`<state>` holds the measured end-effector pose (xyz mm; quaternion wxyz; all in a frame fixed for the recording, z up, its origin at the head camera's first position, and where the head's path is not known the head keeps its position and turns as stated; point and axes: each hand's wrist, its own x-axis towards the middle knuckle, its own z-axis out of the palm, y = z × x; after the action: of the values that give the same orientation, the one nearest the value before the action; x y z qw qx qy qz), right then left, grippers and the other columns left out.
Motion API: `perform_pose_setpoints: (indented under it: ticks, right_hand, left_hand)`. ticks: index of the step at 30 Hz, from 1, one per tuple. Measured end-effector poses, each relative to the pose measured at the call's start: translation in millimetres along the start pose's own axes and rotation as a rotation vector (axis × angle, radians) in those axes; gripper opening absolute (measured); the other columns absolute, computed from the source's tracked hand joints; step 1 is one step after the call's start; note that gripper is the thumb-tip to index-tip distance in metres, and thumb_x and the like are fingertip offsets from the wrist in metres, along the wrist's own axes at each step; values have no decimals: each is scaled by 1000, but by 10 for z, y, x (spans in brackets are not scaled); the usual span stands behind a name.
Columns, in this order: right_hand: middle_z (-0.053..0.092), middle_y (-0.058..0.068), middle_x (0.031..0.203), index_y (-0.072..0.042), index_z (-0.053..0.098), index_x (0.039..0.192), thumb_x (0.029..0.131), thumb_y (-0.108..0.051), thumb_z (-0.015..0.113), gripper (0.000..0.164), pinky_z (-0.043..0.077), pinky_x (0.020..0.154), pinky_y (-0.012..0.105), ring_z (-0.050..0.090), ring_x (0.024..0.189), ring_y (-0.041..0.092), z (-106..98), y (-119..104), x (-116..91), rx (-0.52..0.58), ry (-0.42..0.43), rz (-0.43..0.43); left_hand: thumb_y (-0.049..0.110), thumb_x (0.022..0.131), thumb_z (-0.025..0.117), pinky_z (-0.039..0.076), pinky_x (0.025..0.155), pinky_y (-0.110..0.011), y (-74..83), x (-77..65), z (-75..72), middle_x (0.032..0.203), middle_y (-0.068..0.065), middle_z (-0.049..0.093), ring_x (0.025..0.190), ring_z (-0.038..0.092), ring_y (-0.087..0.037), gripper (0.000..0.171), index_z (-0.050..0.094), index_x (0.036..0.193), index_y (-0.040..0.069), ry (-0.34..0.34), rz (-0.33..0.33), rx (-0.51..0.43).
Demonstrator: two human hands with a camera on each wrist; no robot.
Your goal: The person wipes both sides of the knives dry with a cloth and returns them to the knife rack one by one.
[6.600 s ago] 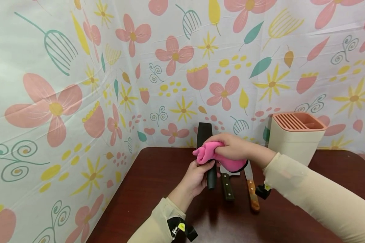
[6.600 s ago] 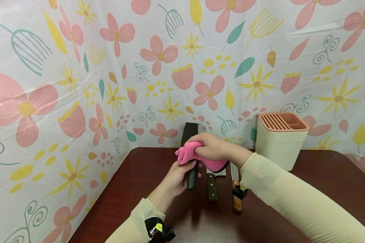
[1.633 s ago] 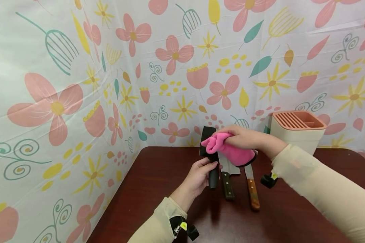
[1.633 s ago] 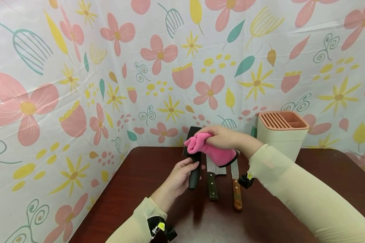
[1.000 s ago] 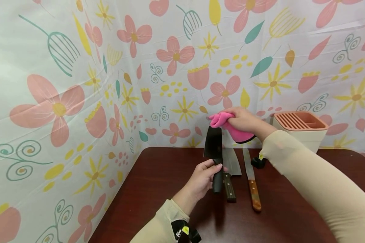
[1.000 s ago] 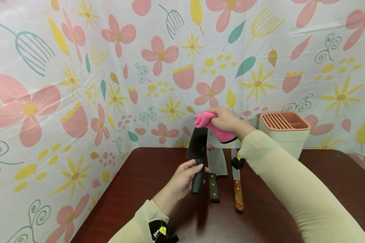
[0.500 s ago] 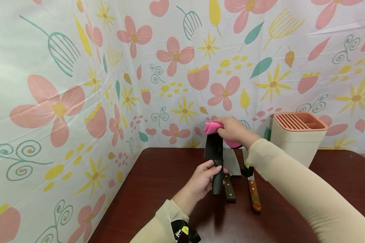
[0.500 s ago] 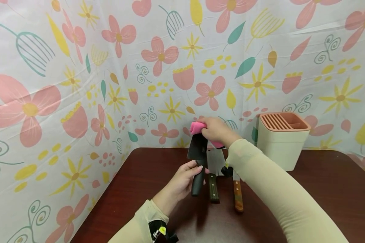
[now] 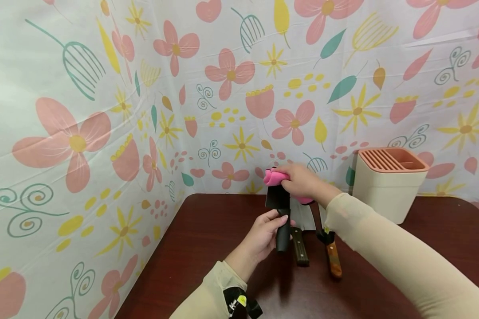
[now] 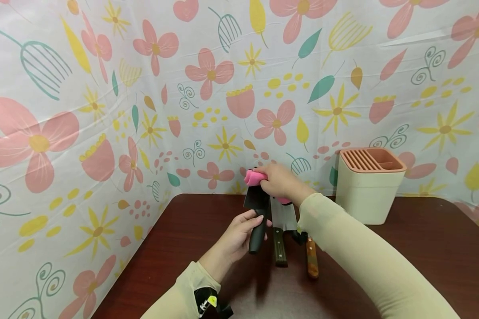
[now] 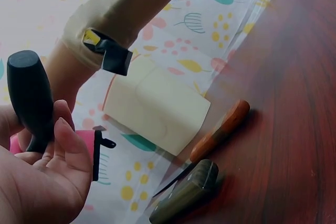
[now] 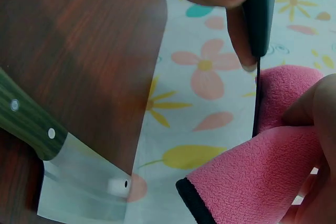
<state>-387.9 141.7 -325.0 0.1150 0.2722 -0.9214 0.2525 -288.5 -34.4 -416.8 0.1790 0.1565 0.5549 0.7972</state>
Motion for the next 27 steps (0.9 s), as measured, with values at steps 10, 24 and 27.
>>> perform_pose_setpoints:
  ticks: [10, 24, 27]
  right_hand:
    - [75, 7, 116, -13, 67, 136, 87, -5, 56, 50, 47, 75, 34, 58, 82, 21, 26, -149, -141, -2, -14, -83]
    - [75, 2, 113, -15, 67, 137, 86, -6, 57, 52, 48, 76, 32, 58, 86, 17, 24, -317, -379, -21, -91, -106]
    - [74, 1, 106, -15, 68, 135, 87, -5, 57, 50, 48, 74, 32, 58, 83, 17, 26, -340, -425, -5, -97, -125]
  left_hand:
    - [18, 104, 59, 59, 74, -26, 5, 17, -30, 100, 0, 71, 90, 66, -13, 28, 60, 128, 5, 21, -2, 8]
    - [17, 103, 59, 59, 72, -24, -8, 10, -55, 100, 1, 71, 84, 69, -7, 39, 57, 139, 5, 18, -14, 13]
    - [18, 102, 59, 60, 71, -25, -4, 7, -58, 101, 1, 71, 83, 69, -7, 40, 56, 140, 4, 17, -10, 18]
